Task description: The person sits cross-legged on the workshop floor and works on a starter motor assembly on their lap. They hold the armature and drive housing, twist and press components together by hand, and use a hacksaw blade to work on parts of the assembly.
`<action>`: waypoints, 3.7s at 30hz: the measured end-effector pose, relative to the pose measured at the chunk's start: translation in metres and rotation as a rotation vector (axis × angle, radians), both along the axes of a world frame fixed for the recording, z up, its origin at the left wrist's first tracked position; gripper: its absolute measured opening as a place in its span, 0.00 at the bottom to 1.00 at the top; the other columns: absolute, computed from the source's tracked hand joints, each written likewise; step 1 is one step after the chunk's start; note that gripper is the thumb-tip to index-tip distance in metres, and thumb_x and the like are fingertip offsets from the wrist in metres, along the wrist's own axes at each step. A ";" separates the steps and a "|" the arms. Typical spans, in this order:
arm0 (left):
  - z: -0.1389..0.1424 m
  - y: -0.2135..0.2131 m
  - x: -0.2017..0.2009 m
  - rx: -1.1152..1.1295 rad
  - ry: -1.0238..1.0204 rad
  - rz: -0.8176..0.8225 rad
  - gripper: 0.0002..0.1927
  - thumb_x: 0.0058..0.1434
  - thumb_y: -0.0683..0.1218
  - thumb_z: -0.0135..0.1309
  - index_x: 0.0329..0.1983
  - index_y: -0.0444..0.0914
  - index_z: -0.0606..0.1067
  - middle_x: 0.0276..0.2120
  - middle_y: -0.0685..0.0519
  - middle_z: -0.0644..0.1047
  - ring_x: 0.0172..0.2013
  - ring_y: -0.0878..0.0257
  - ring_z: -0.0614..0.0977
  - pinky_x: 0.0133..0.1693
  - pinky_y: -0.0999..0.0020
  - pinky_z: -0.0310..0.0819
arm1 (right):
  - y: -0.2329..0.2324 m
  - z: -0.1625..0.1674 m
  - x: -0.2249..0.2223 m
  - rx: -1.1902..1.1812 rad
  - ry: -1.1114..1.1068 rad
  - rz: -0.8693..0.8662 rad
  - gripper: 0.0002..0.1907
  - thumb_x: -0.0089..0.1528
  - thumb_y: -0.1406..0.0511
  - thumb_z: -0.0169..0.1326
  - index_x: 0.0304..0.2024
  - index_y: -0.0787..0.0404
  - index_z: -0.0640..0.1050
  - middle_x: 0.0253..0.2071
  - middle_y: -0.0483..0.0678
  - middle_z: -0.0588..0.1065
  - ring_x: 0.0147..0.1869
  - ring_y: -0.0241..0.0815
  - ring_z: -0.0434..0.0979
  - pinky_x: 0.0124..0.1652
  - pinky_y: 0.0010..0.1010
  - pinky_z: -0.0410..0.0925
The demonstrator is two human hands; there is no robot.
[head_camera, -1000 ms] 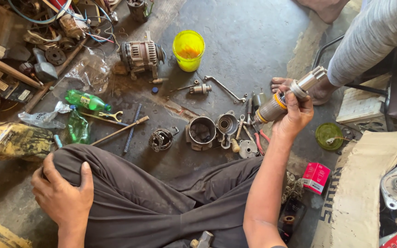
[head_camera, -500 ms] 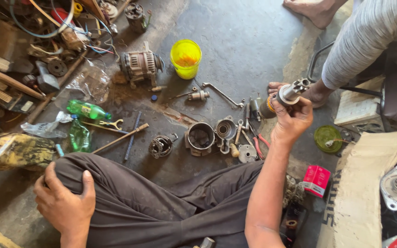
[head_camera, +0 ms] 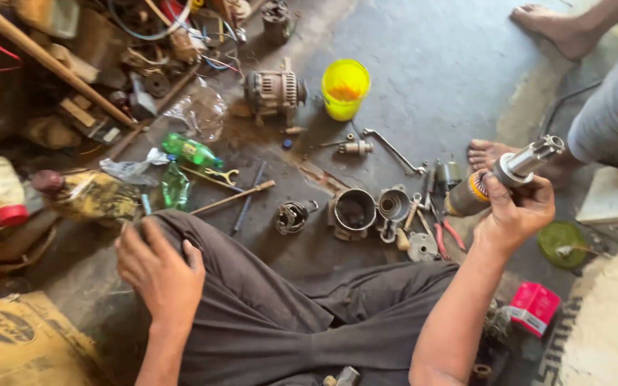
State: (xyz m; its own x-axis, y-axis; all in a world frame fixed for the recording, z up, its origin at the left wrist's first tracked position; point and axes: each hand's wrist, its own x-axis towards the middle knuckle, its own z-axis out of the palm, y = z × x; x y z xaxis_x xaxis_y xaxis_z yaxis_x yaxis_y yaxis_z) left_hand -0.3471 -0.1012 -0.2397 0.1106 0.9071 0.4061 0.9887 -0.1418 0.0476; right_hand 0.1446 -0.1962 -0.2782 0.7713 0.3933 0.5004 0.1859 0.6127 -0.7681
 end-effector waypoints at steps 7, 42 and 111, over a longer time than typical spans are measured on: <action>-0.016 -0.015 0.097 -0.807 -0.972 -1.057 0.39 0.52 0.56 0.69 0.64 0.37 0.71 0.62 0.43 0.74 0.65 0.49 0.74 0.65 0.55 0.65 | -0.011 0.034 -0.107 -0.124 -0.047 0.233 0.21 0.54 0.73 0.72 0.45 0.65 0.75 0.45 0.56 0.80 0.48 0.48 0.84 0.53 0.38 0.78; -0.086 -0.026 0.124 -1.194 -1.820 -0.715 0.27 0.74 0.58 0.44 0.60 0.31 0.67 0.37 0.38 0.80 0.35 0.57 0.83 0.39 0.65 0.81 | -0.099 -0.141 0.006 -2.144 -0.660 0.006 0.29 0.48 0.51 0.71 0.45 0.63 0.83 0.46 0.64 0.80 0.52 0.63 0.80 0.49 0.52 0.72; 0.010 -0.080 0.336 -1.604 -2.407 -0.269 0.15 0.59 0.43 0.63 0.45 0.39 0.70 0.32 0.50 0.79 0.33 0.61 0.82 0.37 0.65 0.81 | -0.108 0.068 -0.106 -0.712 -1.157 -0.318 0.15 0.62 0.71 0.60 0.51 0.64 0.73 0.46 0.63 0.75 0.40 0.57 0.81 0.37 0.40 0.74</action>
State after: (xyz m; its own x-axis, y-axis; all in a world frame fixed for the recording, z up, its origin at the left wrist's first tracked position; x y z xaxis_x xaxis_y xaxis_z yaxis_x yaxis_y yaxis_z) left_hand -0.0110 -0.1808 -0.2293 0.7592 0.5576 -0.3357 -0.5020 0.8300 0.2432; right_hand 0.0391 -0.3044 -0.2099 0.1657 0.7178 0.6762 0.9774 -0.0281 -0.2097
